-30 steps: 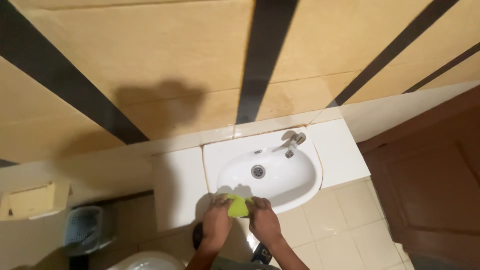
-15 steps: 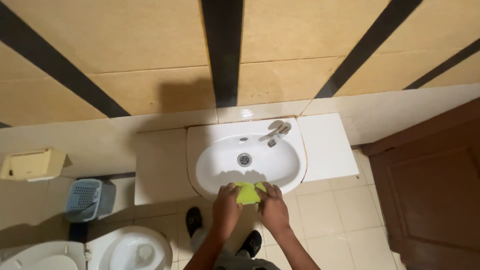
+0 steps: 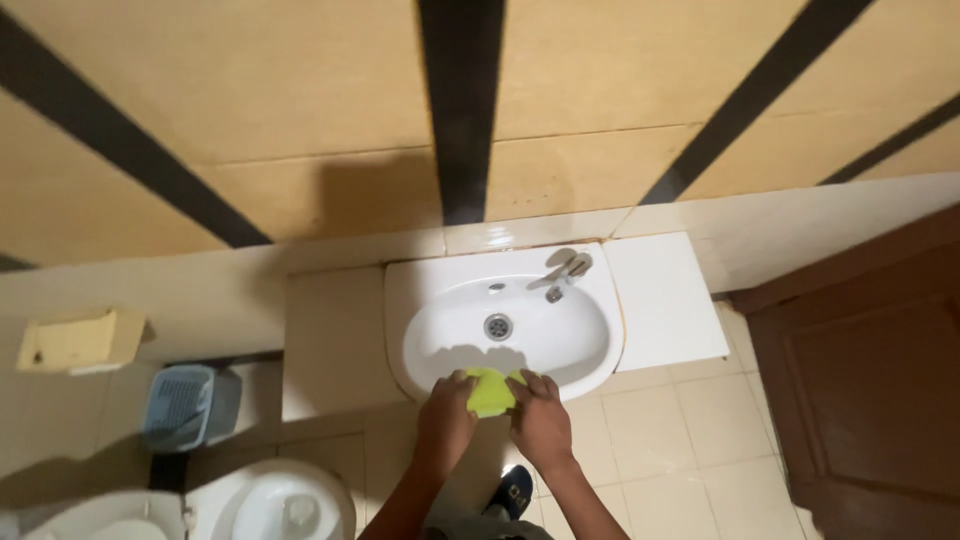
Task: The person cleans a bathroom sink using a blue scrub brush and a green sponge. They scrub the sink basin and faucet area, rinse the brush under running water, and wipe the surrounding surfaces.
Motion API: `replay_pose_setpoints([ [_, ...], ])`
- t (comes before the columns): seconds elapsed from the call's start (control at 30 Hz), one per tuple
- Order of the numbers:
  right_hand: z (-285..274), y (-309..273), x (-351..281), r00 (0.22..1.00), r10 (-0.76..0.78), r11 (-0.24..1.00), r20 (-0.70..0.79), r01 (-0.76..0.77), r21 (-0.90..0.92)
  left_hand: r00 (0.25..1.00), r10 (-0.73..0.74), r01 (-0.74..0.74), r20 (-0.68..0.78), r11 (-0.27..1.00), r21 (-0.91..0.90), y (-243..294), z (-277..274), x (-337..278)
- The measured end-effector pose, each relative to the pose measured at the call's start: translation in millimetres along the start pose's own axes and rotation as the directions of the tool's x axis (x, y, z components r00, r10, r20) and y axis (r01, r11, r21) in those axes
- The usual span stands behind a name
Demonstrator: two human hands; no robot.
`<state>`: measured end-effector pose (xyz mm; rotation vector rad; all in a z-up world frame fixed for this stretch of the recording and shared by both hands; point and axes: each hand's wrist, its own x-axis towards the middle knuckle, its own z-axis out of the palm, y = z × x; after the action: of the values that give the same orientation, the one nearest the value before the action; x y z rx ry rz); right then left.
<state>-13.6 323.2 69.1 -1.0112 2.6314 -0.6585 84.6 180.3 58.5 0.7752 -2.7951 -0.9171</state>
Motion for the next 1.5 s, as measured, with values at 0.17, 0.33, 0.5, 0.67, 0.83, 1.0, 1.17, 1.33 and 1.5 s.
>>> replay_pose_setpoints([
  [0.17, -1, 32, -2, 0.994, 0.086, 0.996, -0.069, -0.086, 0.004, 0.996, 0.06, -0.059, 0.072, 0.998, -0.02, -2, 43, 15],
  [0.33, -21, 57, 2, 0.976, 0.135, 0.991, -0.174, -0.134, 0.015, 0.965, 0.113, -0.105, 0.236, 0.993, -0.046, 34, 37, 27],
  [0.5, -1, 42, -1, 0.962, 0.163, 0.982, -0.221, -0.18, -0.06, 0.933, 0.076, -0.095, 0.352, 0.995, 0.036, 27, 26, 28],
  [0.67, 22, 27, -7, 0.958, 0.214, 0.96, -0.19, -0.242, -0.14, 0.944, 0.073, -0.086, 0.32, 0.996, 0.027, -1, 34, 21],
  [0.83, 9, 23, -8, 0.936, 0.329, 0.939, -0.124, -0.338, -0.061, 0.955, 0.284, -0.29, 0.081, 0.954, 0.08, -16, 84, 30],
  [1.0, -6, 63, 3, 0.915, 0.354, 0.916, -0.193, -0.381, -0.125, 0.944, 0.298, -0.284, 0.142, 0.952, -0.112, 16, 85, 53],
  [1.17, -10, 54, 4, 0.916, 0.343, 0.913, -0.208, -0.378, -0.156, 0.945, 0.289, -0.256, 0.154, 0.945, -0.202, 21, 72, 58],
  [1.33, -5, 38, -12, 0.902, 0.373, 0.918, -0.217, -0.393, -0.059, 0.94, 0.31, -0.274, 0.141, 0.934, -0.228, 6, 66, 49],
  [1.5, 5, 42, -16, 0.874, 0.407, 0.908, -0.264, -0.419, 0.012, 0.92, 0.316, -0.286, 0.232, 0.946, -0.153, 8, 68, 58],
])
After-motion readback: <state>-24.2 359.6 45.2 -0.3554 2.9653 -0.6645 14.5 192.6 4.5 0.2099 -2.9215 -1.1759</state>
